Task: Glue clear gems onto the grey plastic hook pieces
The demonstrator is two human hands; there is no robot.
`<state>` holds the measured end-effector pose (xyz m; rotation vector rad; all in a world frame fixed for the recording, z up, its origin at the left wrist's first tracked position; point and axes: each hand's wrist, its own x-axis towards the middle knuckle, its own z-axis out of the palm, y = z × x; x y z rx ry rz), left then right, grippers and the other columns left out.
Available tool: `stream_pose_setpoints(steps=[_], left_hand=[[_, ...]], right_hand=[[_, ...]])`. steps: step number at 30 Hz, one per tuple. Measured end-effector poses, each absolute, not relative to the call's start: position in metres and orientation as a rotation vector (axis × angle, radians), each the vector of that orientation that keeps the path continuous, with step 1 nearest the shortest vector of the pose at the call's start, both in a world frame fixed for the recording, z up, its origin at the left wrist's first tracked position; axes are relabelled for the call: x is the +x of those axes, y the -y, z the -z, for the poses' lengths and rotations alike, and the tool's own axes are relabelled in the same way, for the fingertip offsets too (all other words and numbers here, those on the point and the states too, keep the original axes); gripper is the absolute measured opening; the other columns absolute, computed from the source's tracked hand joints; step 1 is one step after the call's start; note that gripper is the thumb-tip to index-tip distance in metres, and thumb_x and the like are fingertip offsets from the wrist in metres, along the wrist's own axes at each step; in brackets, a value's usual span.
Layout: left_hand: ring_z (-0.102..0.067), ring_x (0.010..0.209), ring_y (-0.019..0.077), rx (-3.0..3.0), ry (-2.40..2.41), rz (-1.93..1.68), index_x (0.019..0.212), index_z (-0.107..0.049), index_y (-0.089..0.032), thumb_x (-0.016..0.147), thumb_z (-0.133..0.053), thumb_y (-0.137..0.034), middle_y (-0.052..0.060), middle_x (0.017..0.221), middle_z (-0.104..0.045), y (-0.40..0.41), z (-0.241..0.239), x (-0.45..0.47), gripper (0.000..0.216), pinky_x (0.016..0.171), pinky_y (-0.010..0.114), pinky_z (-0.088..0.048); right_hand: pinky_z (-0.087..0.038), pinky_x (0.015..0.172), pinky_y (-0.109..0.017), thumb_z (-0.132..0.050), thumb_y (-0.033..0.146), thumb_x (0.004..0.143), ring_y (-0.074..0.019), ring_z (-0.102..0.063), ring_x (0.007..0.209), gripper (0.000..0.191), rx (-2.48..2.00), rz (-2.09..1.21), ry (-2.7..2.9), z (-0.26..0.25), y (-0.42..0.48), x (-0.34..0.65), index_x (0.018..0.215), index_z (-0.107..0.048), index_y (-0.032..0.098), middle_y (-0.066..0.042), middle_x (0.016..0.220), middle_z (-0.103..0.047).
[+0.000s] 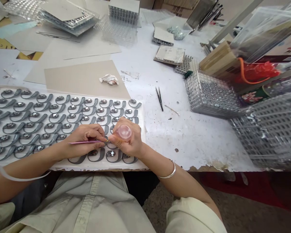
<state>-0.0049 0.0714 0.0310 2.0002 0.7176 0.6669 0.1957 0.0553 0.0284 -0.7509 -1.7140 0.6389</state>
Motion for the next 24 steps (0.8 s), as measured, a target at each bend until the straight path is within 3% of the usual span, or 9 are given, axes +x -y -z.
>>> stream_pose_setpoints(steps=[24], left_hand=[[-0.054, 0.065, 0.0067, 1.913, -0.709, -0.631, 0.083, -0.074, -0.013, 0.082, -0.065, -0.015, 0.002, 0.077, -0.059, -0.0728, -0.0267, -0.0059, 0.009, 0.059, 0.017, -0.041]], right_hand=[[-0.043, 0.056, -0.03, -0.064, 0.025, 0.083, -0.0143, -0.052, 0.062, 0.014, -0.705, -0.671, 1.693, -0.0251, -0.0536, 0.1925, 0.073, -0.058, 0.018, -0.002, 0.065, -0.057]])
